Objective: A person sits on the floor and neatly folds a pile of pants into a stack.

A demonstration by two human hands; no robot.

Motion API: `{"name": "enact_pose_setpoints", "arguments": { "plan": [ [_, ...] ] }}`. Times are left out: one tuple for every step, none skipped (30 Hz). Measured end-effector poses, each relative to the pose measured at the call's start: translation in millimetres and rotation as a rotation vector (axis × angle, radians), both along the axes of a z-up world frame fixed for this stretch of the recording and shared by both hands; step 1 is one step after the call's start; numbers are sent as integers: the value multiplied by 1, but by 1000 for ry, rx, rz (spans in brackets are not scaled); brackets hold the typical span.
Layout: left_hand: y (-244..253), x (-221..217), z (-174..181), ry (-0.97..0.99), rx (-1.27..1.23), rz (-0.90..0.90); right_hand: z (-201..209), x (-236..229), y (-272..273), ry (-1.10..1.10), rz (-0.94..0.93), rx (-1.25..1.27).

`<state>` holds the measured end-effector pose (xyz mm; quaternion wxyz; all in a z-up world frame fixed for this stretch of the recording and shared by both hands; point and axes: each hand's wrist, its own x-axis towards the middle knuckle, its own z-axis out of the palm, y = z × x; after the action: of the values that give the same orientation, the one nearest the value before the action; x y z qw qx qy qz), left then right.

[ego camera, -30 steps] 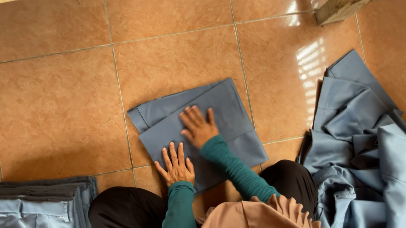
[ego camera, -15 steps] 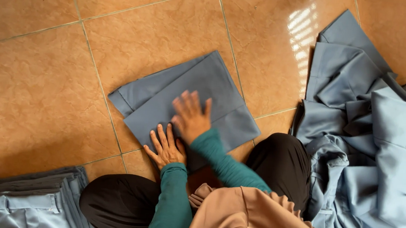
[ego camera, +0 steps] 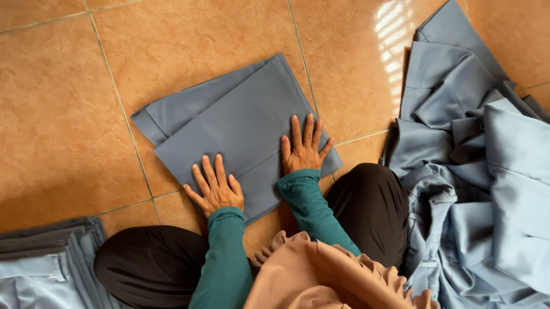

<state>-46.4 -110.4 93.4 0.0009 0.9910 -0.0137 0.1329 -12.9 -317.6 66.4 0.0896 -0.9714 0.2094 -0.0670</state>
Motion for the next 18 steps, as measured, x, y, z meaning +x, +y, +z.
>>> {"name": "enact_pose_setpoints", "arguments": {
  "plan": [
    [0,0,-3,-1,-8,2,1,0,-1,-1,2,-8],
    [-1,0,-5,-10,-18,1,2,-1,-2,8,8,-6],
    [1,1,-7,-23,-24,4,4,2,-1,13,17,1],
    [1,-2,-7,-27,-27,9,3,-1,-3,9,22,-2],
    [1,-3,-8,6,-35,12,3,-1,-3,67,12,35],
    [2,-4,-8,40,-43,14,4,-1,-4,126,1,71],
    [2,-4,-10,28,-43,19,3,-3,-9,114,8,71],
    [2,-5,-12,38,-47,21,3,-4,-13,161,24,85],
    [2,-7,-13,53,-52,22,2,-8,-18,213,38,99],
    [2,-5,-13,46,-53,26,1,-13,-25,206,42,97],
    [1,-6,-13,62,-53,41,-1,-20,-33,229,-67,138],
    [1,-8,-13,78,-53,57,-3,-27,-41,252,-175,180],
    [0,-8,-14,73,-51,60,-3,-28,-41,248,-171,181],
    [0,-9,-15,78,-49,62,-3,-29,-42,249,-191,163],
    [1,-8,-14,80,-45,63,-3,-29,-40,248,-212,148],
    [2,-10,-18,73,-41,65,2,-28,-42,242,-209,152],
    [5,-10,-21,93,-76,63,7,-27,-44,307,-188,184],
    [7,-10,-23,114,-111,60,12,-26,-45,371,-167,216]
  ]
}}
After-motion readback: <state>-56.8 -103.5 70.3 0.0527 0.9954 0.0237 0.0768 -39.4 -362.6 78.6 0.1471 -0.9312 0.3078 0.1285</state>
